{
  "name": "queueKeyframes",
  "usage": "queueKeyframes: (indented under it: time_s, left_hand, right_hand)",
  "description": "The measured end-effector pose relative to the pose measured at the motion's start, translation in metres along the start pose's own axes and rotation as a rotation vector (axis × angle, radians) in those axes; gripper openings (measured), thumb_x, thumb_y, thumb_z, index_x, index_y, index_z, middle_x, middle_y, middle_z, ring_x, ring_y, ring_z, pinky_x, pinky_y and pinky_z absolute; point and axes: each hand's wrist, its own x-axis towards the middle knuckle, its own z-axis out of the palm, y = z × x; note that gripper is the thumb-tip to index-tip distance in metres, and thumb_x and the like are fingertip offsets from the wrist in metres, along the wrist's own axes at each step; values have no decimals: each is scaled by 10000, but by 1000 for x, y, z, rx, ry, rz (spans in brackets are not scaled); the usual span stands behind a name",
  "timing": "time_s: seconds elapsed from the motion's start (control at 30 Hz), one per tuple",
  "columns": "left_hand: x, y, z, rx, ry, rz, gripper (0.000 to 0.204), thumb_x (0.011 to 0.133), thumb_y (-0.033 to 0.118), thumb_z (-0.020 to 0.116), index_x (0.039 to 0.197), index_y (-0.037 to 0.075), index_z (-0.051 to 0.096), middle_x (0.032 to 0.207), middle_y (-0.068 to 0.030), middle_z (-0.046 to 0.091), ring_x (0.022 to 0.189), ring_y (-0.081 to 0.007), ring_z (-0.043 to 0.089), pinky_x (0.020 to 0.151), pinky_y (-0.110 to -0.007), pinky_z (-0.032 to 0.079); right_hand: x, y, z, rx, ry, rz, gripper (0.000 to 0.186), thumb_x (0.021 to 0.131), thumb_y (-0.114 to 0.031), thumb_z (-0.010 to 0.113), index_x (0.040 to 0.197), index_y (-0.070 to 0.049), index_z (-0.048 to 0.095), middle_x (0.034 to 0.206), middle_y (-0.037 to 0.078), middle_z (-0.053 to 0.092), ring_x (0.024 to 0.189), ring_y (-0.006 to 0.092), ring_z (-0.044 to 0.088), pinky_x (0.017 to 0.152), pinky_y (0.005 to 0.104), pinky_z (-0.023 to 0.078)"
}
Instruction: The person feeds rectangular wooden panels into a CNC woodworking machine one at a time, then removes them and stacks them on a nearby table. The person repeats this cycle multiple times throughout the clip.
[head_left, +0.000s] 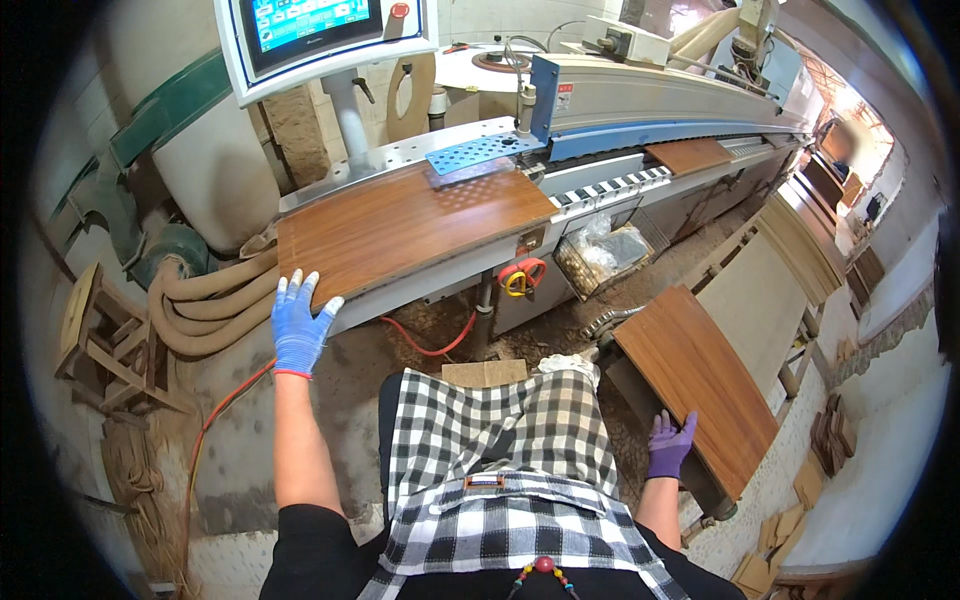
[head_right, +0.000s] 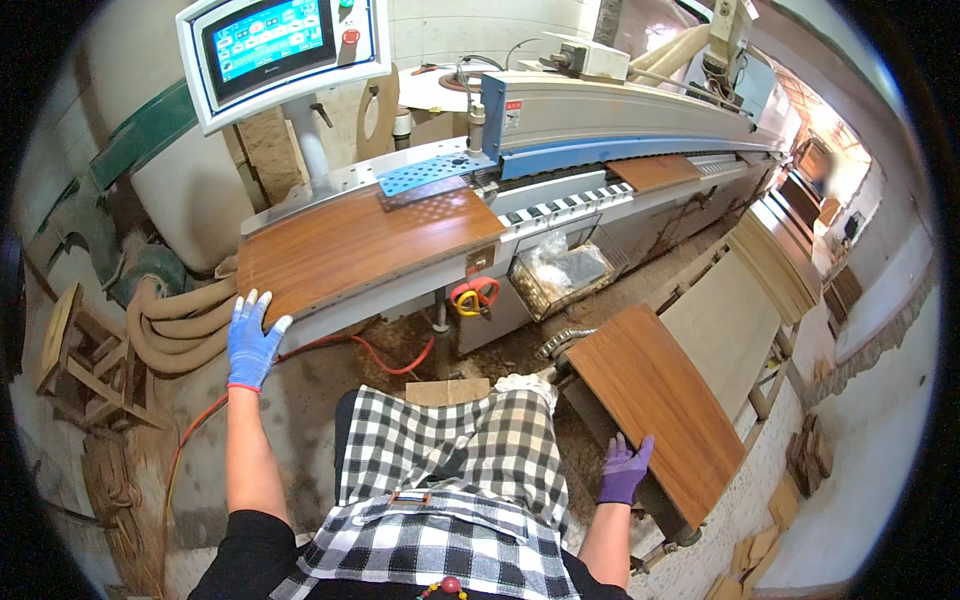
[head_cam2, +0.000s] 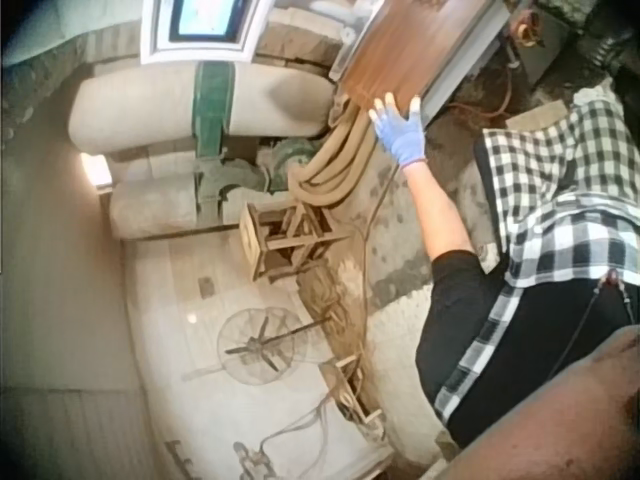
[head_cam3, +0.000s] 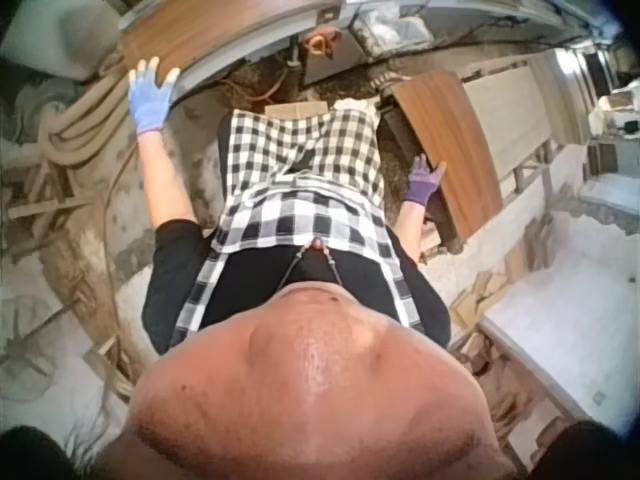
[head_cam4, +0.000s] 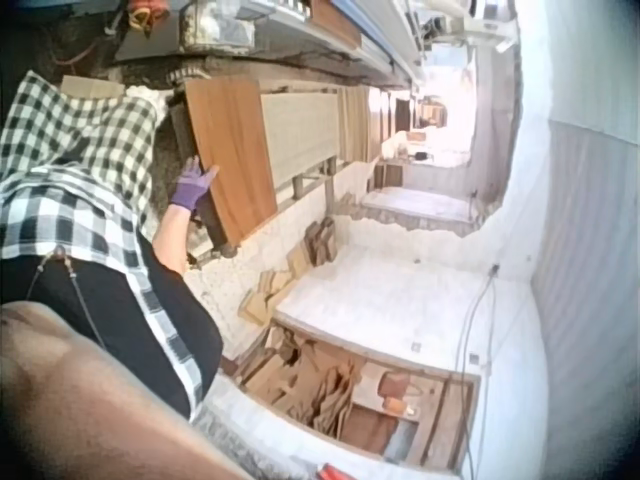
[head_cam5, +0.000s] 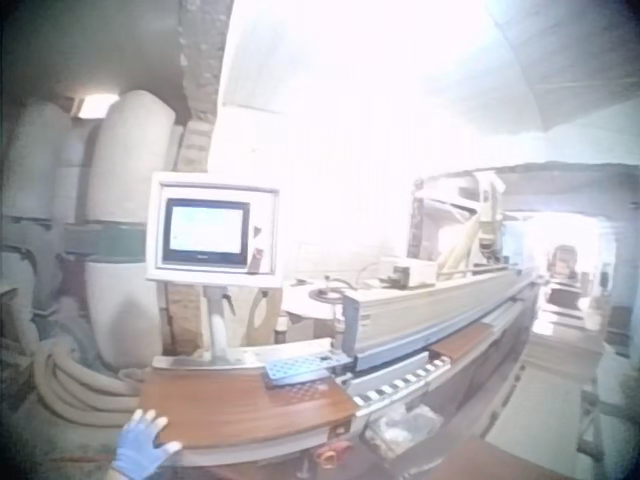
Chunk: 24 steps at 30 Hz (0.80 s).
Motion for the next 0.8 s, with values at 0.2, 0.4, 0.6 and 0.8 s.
queueKeyframes:
  time_s: [0.2, 0.4, 0.6, 0.8]
  left_hand:
    - [-17, -21, -14, -50, 23, -84, 552, 859, 378, 688, 1322, 102, 567, 1425, -178, 469, 1354, -374, 369, 1104, -439, 322]
    - [-22, -38, -4, -204, 52, -91, 509, 885, 293, 673, 1341, 102, 549, 1441, -161, 458, 1355, -359, 373, 1113, -414, 317]
    - [-19, -37, -5, -248, 27, -96, 505, 884, 272, 675, 1341, 99, 547, 1443, -158, 459, 1370, -351, 358, 1122, -412, 300]
    - [-17, -41, -8, -242, 10, -102, 494, 887, 269, 668, 1335, 95, 555, 1440, -162, 464, 1371, -346, 360, 1123, -412, 297]
  right_hand:
    - [10, 7, -3, -12, 79, -124, 630, 824, -471, 696, 1322, -155, 473, 1215, 75, 563, 993, 303, 571, 855, 402, 507]
    - [-1, 6, 5, -53, 67, -118, 656, 853, -486, 663, 1335, -95, 449, 1193, 100, 575, 979, 306, 601, 837, 374, 518]
    - [-6, 5, 7, -73, 77, -129, 613, 857, -482, 661, 1314, -124, 463, 1144, 82, 612, 842, 291, 657, 739, 363, 544]
    - [-5, 9, 9, -79, 103, -140, 608, 846, -488, 674, 1301, -142, 468, 1135, 66, 620, 789, 289, 674, 642, 336, 541]
